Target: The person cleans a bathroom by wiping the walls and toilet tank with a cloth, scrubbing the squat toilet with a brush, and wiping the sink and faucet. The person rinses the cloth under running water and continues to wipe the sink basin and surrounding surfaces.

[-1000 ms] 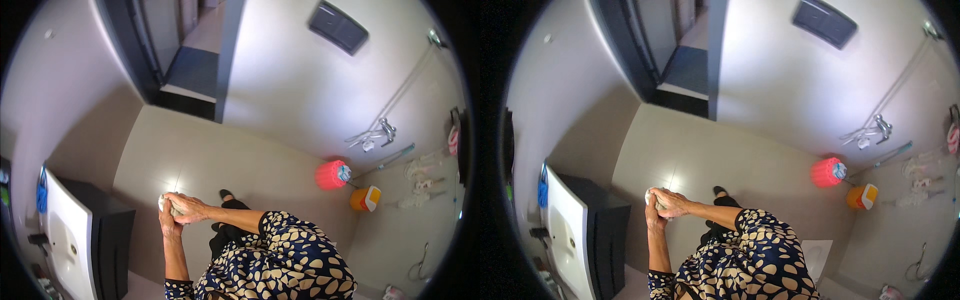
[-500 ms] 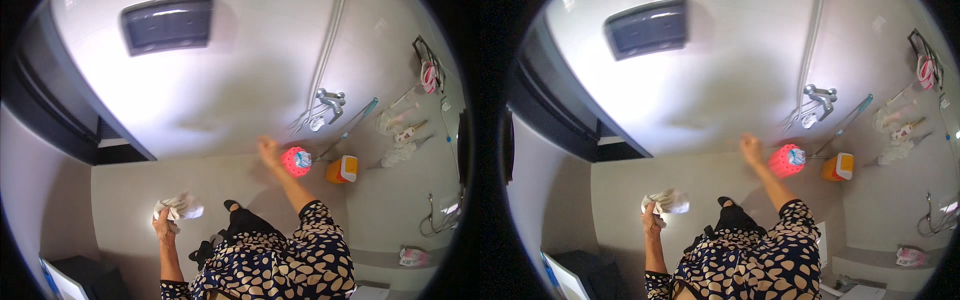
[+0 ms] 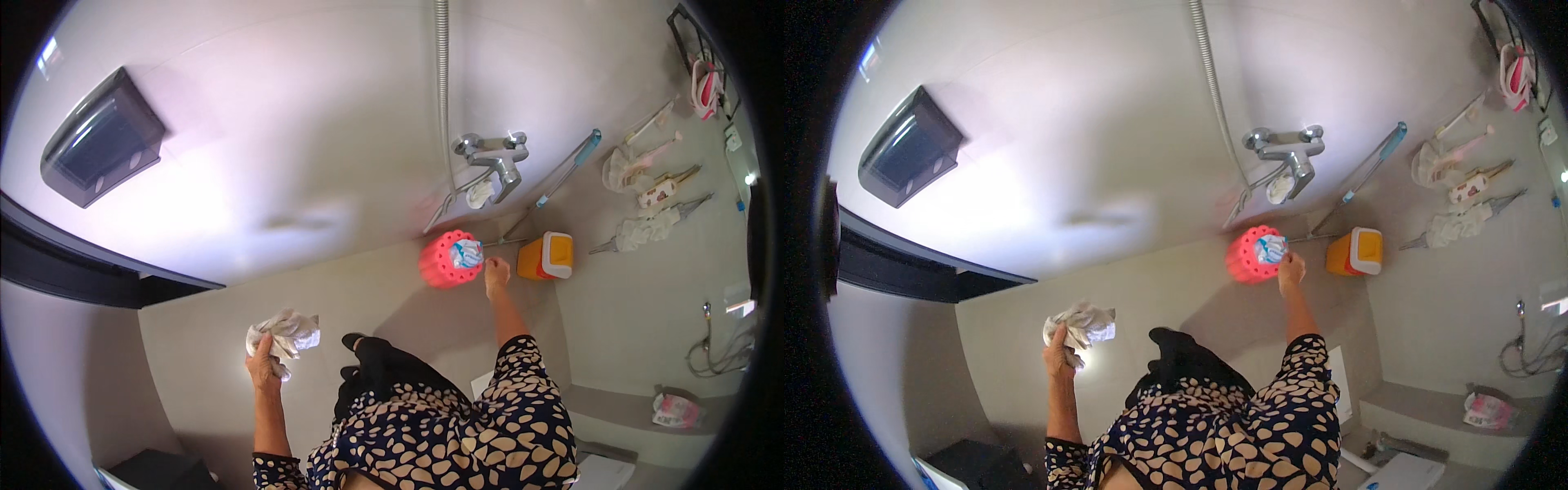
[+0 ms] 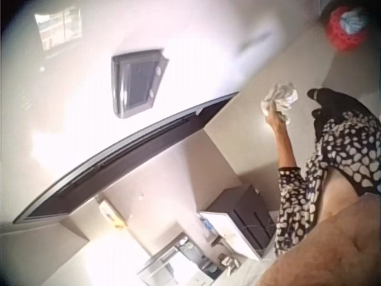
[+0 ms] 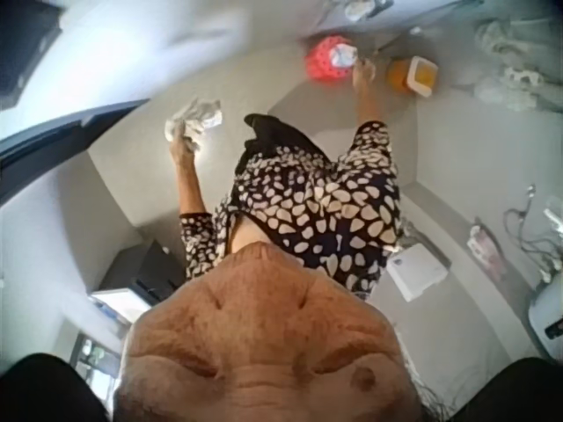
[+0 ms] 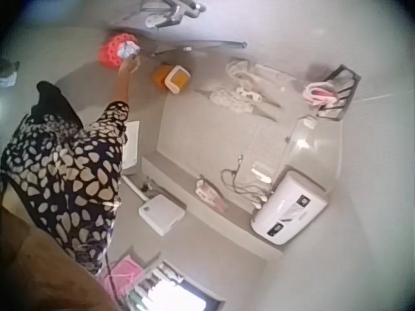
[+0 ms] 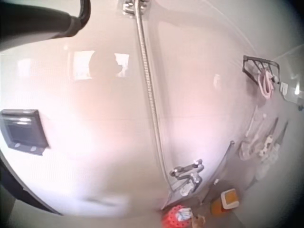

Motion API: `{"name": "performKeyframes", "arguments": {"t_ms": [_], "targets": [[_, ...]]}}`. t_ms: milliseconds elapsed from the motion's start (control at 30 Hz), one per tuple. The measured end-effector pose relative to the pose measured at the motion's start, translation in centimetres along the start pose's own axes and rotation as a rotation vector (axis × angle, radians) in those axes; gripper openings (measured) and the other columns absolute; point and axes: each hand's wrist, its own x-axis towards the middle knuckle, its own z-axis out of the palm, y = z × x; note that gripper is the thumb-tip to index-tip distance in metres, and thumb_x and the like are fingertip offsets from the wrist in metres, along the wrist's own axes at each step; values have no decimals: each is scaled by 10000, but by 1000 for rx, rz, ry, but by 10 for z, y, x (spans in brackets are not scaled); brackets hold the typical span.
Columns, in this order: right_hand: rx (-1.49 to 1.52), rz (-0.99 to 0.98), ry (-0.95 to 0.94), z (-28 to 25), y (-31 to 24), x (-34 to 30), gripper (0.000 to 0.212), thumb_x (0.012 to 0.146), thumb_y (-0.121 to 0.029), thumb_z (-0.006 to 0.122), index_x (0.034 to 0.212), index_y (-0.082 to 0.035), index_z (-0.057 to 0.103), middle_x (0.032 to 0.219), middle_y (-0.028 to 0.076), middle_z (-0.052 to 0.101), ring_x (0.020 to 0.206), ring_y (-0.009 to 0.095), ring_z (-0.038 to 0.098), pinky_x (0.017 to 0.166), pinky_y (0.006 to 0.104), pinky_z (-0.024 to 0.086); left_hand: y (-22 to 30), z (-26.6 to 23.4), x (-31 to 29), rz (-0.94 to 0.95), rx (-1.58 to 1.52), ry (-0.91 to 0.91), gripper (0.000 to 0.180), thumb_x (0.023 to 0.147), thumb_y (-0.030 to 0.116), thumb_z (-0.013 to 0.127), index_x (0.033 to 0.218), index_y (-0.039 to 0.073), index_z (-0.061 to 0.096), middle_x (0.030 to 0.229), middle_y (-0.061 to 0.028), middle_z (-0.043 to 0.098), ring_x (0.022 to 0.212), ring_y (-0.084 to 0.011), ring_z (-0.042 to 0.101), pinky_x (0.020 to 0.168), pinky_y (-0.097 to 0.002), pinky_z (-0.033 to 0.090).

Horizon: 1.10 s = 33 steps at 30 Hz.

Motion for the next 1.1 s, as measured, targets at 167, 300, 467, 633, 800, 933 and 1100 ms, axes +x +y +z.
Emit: {"name": "performKeyframes", "arguments": {"t_ms": [167,300,467,633,800,933,1100], "targets": [[-255,-288,-190,19,-27,53,342,782,-124,579,1122,-154,597,1234,152,514,1094,301,510,894,403,433,-10,46,-34,95,-5,2,513,647,-57,594,1129,-8,427,981,-142,562,837,-272,612,743,-379,548],[-610,-537,-226,31,-53,114,594,773,-88,581,1323,-259,435,1402,159,345,1242,353,373,969,433,395,-29,68,-41,186,3,54,501,654,-46,623,1120,-10,440,969,-146,577,837,-265,623,730,-378,551],[-762,-717,-566,42,-81,175,737,751,-62,598,1409,-224,306,1506,155,115,1333,378,256,995,412,379,-74,121,-41,183,-48,276,466,705,65,737,1080,-35,480,900,-130,613,799,-229,626,704,-341,542],[-739,-1027,-480,70,-63,214,458,772,-132,562,1222,-71,503,1297,215,435,1138,322,480,859,388,434,-132,158,-32,195,-57,377,418,697,218,777,957,-23,557,860,-118,630,766,-173,615,666,-310,518],[-775,-983,-561,87,-78,228,420,803,-192,521,1199,-49,513,1263,219,458,1118,326,481,866,394,421,-134,172,-45,179,-40,462,546,661,387,777,941,-28,561,848,-134,631,770,-195,617,700,-322,506],[-708,-996,-510,77,-80,214,410,828,-239,489,1180,-32,521,1236,221,475,1102,328,481,871,398,410,-136,158,-46,129,71,494,552,645,458,731,967,40,567,873,-151,640,842,-284,629,761,-371,497],[-535,-1097,-687,67,-78,92,422,859,-299,448,1156,-10,531,1202,224,498,1083,332,481,878,404,397,-118,104,-78,-25,353,722,490,640,367,698,1056,154,551,971,-147,649,947,-355,610,810,-435,483]]}}
